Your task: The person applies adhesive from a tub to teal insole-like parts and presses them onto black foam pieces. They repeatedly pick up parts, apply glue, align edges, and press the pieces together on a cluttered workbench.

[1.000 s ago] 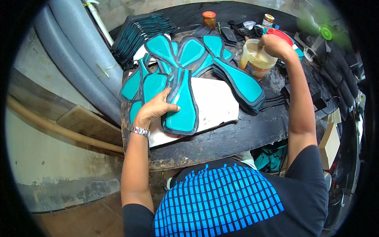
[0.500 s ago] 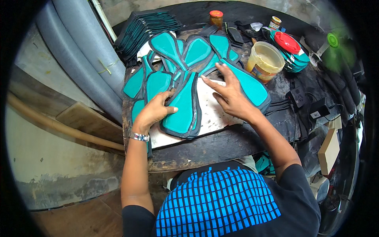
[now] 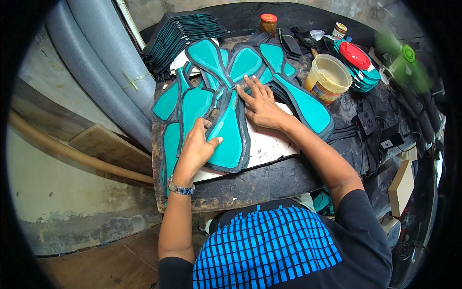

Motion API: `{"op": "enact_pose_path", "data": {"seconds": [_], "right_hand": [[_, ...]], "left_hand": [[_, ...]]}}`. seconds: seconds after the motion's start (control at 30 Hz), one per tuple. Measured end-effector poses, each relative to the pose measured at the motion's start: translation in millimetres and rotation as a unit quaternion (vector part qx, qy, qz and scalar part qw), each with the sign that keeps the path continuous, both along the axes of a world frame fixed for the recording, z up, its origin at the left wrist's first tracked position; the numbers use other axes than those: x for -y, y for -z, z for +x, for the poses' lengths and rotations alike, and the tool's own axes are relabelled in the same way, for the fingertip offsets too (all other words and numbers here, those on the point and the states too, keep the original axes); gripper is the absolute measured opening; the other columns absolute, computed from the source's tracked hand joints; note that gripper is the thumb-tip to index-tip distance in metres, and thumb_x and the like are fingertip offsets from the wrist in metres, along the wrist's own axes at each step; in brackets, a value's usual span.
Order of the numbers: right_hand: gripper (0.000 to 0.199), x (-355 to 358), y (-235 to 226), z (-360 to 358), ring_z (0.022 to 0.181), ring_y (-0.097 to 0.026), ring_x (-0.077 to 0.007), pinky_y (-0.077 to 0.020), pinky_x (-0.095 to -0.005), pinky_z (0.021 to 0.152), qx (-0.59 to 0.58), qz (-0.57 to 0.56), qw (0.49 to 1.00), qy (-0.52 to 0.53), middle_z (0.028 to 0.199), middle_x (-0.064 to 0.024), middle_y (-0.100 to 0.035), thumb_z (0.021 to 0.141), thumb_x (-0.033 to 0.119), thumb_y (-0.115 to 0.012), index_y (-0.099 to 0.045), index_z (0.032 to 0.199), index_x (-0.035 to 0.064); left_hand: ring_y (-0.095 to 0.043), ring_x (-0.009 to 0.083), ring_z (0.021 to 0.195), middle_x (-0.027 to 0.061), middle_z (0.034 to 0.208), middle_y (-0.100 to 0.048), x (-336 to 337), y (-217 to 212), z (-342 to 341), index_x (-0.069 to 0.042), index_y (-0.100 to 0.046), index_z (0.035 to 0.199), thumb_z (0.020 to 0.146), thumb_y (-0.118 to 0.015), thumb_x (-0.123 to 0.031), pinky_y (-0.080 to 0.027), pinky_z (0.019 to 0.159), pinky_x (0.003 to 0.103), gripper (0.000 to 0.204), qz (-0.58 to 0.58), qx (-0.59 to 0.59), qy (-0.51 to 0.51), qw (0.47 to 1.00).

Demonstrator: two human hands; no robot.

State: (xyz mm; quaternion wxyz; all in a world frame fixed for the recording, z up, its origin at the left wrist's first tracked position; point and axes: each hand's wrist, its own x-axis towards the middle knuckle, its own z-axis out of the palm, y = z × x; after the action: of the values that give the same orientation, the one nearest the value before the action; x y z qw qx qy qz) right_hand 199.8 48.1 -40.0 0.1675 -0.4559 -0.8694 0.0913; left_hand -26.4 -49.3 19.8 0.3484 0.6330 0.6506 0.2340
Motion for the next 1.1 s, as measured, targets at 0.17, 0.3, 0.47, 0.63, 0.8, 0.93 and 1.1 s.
{"op": "enact_pose_path", "data": {"seconds": [0.17,0.3,0.47,0.63,0.8,0.93,1.1], "right_hand": [[0.068,9.5,-4.6,-1.4,0.150,-0.012,-0.0419,-0.0152,-0.0645,0.115,0.014,0.027,0.999,-0.011,0.160,-0.0232,-0.019,0.085,0.019,-0.056,-0.037,0.150,0.0064],[0.065,27.6,-5.6,-0.5,0.149,-0.015,-0.0402,-0.0174,-0.0661,0.114,0.040,0.056,0.995,-0.066,0.156,-0.0229,-0.025,0.083,0.015,-0.056,-0.043,0.147,0.0054],[0.058,15.2,-5.1,4.0,0.149,-0.017,-0.0396,-0.0187,-0.0696,0.112,0.026,0.100,0.994,0.020,0.155,-0.0200,-0.030,0.087,0.007,-0.052,-0.051,0.144,0.0163],[0.059,-5.5,-5.7,-5.1,0.151,-0.012,-0.0390,-0.0144,-0.0720,0.112,0.082,0.089,0.992,0.025,0.159,-0.0159,-0.026,0.092,0.006,-0.049,-0.048,0.146,0.0298],[0.063,12.6,-4.2,-5.5,0.151,-0.011,-0.0400,-0.0137,-0.0720,0.112,0.033,0.031,0.999,0.031,0.161,-0.0164,-0.021,0.094,0.004,-0.045,-0.045,0.147,0.0386],[0.062,43.7,-5.9,10.4,0.150,-0.012,-0.0409,-0.0123,-0.0717,0.113,0.022,0.049,0.999,-0.004,0.161,-0.0157,-0.021,0.094,0.005,-0.052,-0.049,0.144,0.0406],[0.043,61.6,-10.6,24.4,0.149,-0.016,-0.0405,-0.0131,-0.0718,0.113,0.005,0.099,0.994,-0.040,0.160,-0.0145,-0.024,0.095,0.020,-0.055,-0.059,0.135,0.0367]], "left_hand": [[-0.059,0.0370,0.117,0.0250,0.123,-0.060,2.4,6.9,-2.0,-0.002,-0.051,0.133,0.082,-0.072,-0.008,-0.046,0.099,0.041,0.055,0.065,0.064,0.036,0.995],[-0.058,0.0357,0.118,0.0210,0.126,-0.061,0.1,7.7,-8.1,-0.011,-0.057,0.134,0.084,-0.070,-0.008,-0.044,0.103,0.039,0.052,0.031,0.027,0.085,0.995],[-0.058,0.0353,0.118,0.0212,0.125,-0.061,-2.4,10.6,-9.2,-0.008,-0.061,0.130,0.085,-0.069,-0.008,-0.044,0.102,0.039,0.046,0.050,0.060,0.100,0.992],[-0.058,0.0349,0.118,0.0214,0.125,-0.061,-2.6,12.5,-9.8,-0.008,-0.061,0.130,0.085,-0.069,-0.009,-0.044,0.103,0.039,0.046,0.054,0.056,0.103,0.992],[-0.056,0.0257,0.124,0.0157,0.132,-0.062,-2.5,12.9,-10.1,-0.008,-0.061,0.130,0.085,-0.070,-0.007,-0.042,0.106,0.034,0.046,0.047,0.051,0.096,0.993],[-0.057,0.0250,0.123,0.0152,0.131,-0.062,-3.6,12.5,-10.7,-0.007,-0.061,0.130,0.085,-0.070,-0.007,-0.043,0.105,0.034,0.046,0.034,0.060,0.099,0.993],[-0.057,0.0325,0.124,0.0208,0.132,-0.060,-4.9,11.2,-11.1,-0.007,-0.061,0.131,0.085,-0.071,-0.010,-0.044,0.105,0.037,0.047,0.040,0.068,0.108,0.991]]}}
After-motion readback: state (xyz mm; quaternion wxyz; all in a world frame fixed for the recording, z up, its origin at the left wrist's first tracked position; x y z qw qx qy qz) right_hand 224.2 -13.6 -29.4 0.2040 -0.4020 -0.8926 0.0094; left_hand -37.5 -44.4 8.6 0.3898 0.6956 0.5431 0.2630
